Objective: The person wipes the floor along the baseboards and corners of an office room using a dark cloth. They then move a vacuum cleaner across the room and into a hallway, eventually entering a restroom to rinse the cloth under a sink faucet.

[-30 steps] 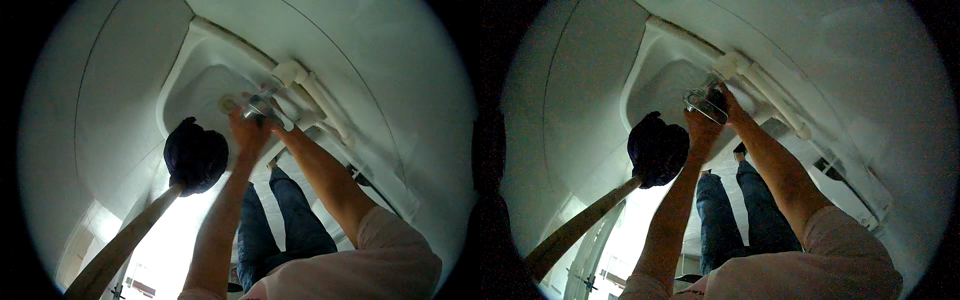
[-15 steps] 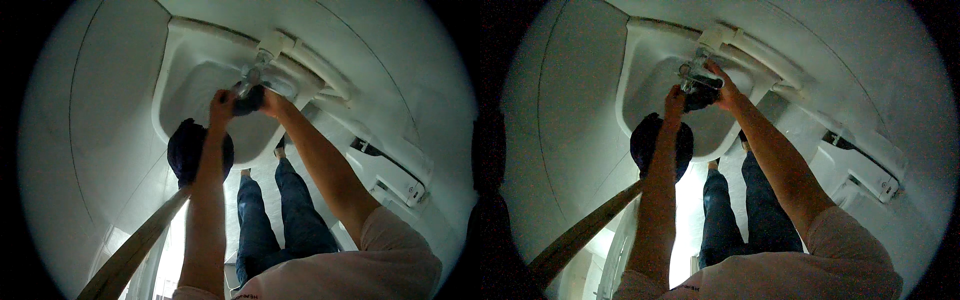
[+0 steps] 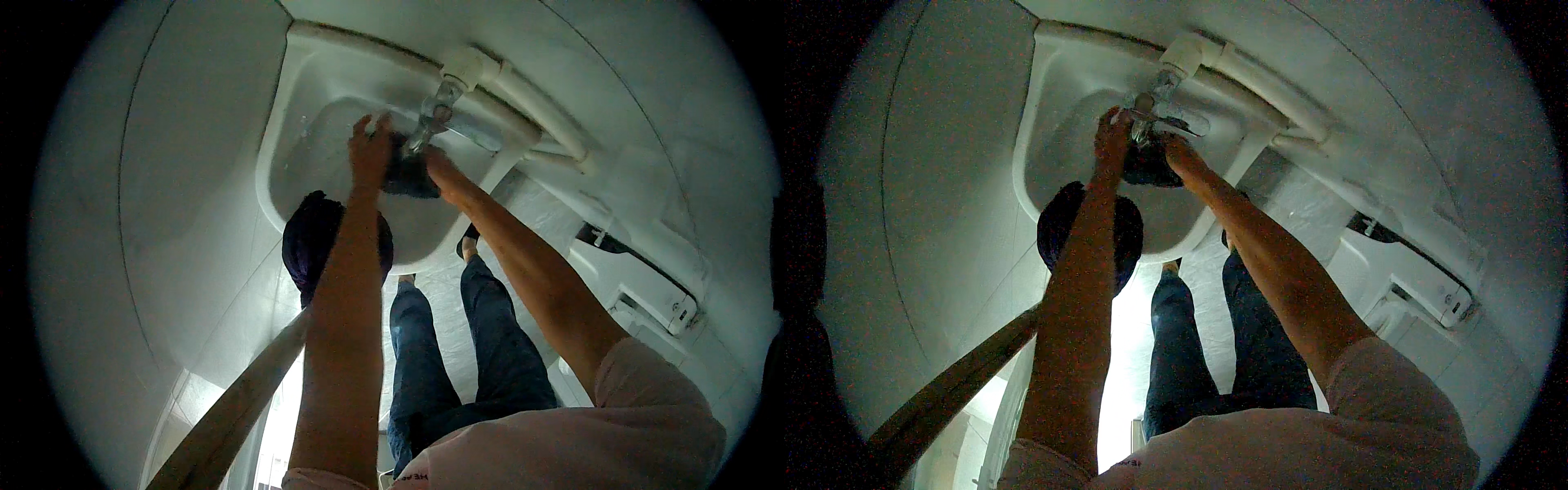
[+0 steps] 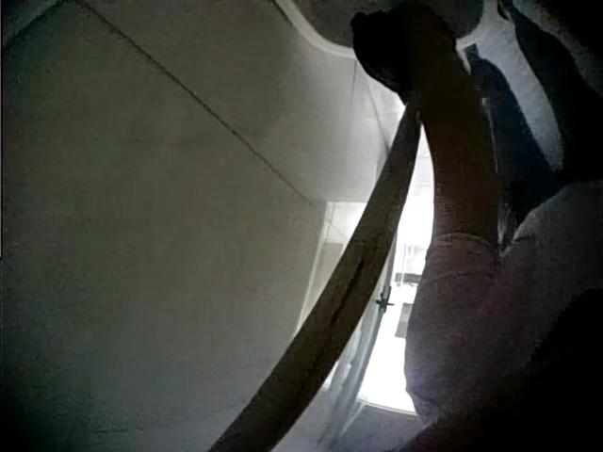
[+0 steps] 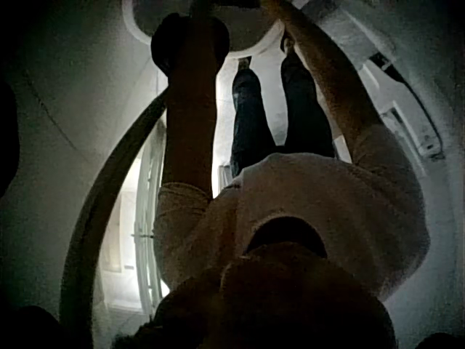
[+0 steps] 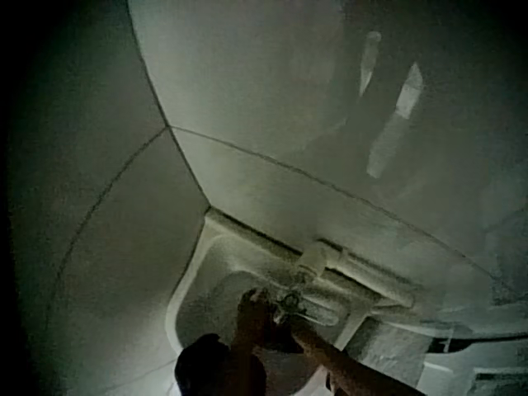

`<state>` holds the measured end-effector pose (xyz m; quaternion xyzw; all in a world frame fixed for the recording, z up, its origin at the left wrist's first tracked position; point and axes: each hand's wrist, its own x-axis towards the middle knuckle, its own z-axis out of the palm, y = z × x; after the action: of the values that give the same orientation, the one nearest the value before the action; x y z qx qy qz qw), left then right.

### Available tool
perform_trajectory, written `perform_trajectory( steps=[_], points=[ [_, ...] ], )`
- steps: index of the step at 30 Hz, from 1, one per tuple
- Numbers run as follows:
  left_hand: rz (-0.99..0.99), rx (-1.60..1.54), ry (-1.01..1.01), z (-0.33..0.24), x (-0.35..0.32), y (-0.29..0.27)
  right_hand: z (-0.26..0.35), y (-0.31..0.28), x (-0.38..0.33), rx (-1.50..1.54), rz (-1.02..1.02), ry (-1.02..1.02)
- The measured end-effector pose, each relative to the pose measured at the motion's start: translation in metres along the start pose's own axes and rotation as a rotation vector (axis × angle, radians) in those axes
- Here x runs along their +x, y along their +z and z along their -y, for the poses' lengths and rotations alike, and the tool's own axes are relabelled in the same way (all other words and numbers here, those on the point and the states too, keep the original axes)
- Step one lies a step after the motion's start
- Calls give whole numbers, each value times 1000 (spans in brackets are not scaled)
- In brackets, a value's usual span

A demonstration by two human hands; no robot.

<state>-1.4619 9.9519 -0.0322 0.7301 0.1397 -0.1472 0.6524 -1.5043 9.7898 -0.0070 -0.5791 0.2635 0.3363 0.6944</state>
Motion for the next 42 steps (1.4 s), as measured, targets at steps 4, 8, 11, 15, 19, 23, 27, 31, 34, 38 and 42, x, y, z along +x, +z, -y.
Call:
perform_trajectory(
  steps=[4, 8, 11, 15, 19, 23, 27, 31, 34, 38, 42],
  points=[
    [-86, 99, 173, 9, -26, 8, 52, -2, -51, 309, 110, 170],
    [-242, 625, 468, -64, -105, 62, -10, -36, -14, 664, 382, 110],
    [-241, 964, 579, -107, -131, 90, -58, -12, 10, 577, 473, -196],
    [24, 1105, 334, -94, -69, 56, -21, -14, -10, 491, 262, 17],
    [-184, 235, -79, -56, -26, 18, -1, -24, -10, 89, 109, 93],
    [-93, -34, -139, -57, -44, 26, 8, -56, -13, 184, 189, 47],
    [-132, 480, 194, -81, -92, 55, 26, -64, -14, -207, 481, -389],
    [-218, 893, 738, -96, -119, 96, -21, -41, 32, 516, 459, -48],
    [-177, 751, 95, -74, -61, 72, 7, -3, -29, 538, 242, 180],
    [-154, -68, -216, -34, -18, 24, -22, -13, -13, 114, -34, 130],
    [3, -459, -595, -94, -64, 16, 51, -35, -58, 646, 277, -51]
  ],
)
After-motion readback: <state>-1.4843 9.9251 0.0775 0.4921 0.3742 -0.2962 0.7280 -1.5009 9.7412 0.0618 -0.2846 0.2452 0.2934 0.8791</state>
